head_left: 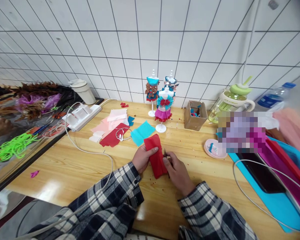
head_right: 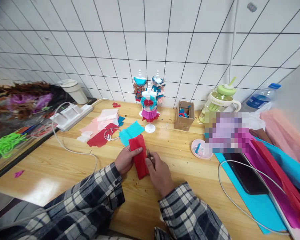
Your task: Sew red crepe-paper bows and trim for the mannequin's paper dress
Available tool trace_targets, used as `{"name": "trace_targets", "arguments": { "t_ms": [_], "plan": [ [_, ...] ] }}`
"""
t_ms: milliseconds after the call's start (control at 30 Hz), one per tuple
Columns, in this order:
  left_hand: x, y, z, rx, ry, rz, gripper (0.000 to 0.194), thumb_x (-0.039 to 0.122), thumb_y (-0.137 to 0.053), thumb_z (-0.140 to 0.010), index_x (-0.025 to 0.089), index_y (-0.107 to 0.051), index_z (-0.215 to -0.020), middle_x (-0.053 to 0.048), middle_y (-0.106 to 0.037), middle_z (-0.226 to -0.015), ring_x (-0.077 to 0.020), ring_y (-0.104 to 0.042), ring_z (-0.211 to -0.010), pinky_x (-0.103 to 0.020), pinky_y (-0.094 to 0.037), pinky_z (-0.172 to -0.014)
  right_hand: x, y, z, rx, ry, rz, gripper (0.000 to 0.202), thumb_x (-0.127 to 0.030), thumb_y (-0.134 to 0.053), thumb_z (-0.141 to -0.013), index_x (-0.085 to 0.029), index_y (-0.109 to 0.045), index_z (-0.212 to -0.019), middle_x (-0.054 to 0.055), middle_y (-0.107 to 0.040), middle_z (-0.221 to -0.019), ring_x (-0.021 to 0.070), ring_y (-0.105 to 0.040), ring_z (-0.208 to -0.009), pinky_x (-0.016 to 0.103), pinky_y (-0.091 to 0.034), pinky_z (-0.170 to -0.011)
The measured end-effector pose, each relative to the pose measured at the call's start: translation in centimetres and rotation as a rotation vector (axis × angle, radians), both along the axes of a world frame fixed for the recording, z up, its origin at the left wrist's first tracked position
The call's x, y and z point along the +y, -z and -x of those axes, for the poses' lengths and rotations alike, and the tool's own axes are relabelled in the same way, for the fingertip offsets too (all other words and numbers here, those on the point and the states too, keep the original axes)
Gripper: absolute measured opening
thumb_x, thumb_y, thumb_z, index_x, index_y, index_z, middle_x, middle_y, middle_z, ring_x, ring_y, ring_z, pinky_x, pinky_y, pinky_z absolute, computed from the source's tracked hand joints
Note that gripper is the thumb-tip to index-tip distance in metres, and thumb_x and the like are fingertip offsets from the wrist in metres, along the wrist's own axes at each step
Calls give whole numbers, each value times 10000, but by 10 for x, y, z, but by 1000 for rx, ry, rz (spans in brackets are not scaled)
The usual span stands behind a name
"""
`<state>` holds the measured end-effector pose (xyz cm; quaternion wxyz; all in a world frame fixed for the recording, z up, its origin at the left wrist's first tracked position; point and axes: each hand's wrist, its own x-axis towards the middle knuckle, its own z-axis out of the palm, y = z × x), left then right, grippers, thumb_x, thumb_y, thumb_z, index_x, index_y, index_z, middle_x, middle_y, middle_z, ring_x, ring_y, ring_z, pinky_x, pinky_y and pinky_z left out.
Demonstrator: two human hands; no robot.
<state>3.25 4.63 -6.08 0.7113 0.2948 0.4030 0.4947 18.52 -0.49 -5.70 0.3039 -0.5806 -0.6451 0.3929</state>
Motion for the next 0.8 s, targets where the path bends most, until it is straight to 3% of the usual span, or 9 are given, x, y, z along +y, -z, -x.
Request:
{"name": "trace_targets", "arguments": {
  "t_ms": [267,800],
  "plan": [
    [2,0,2,19,51,27,315,232,-815,-625,131,-614,-845,-19,-694,-726,-127,-625,-639,-259,-478,-674,-1,3,1,-146,-56,8,359,-467,-207,-974,-235,-480,-980,26,-655,-782,184,-608,-705,265,-354,-629],
    [0,-1,1,51,94,20,293,265,-826,-602,128,-635,-777,-9,-692,-694,-120,-598,-599,-255,-457,-656,-4,-4,12,-309,13,4,336,-428,-212,-984,-217,-473,-1003,51,-683,-804,199,-628,-709,258,-274,-561]
  ]
}}
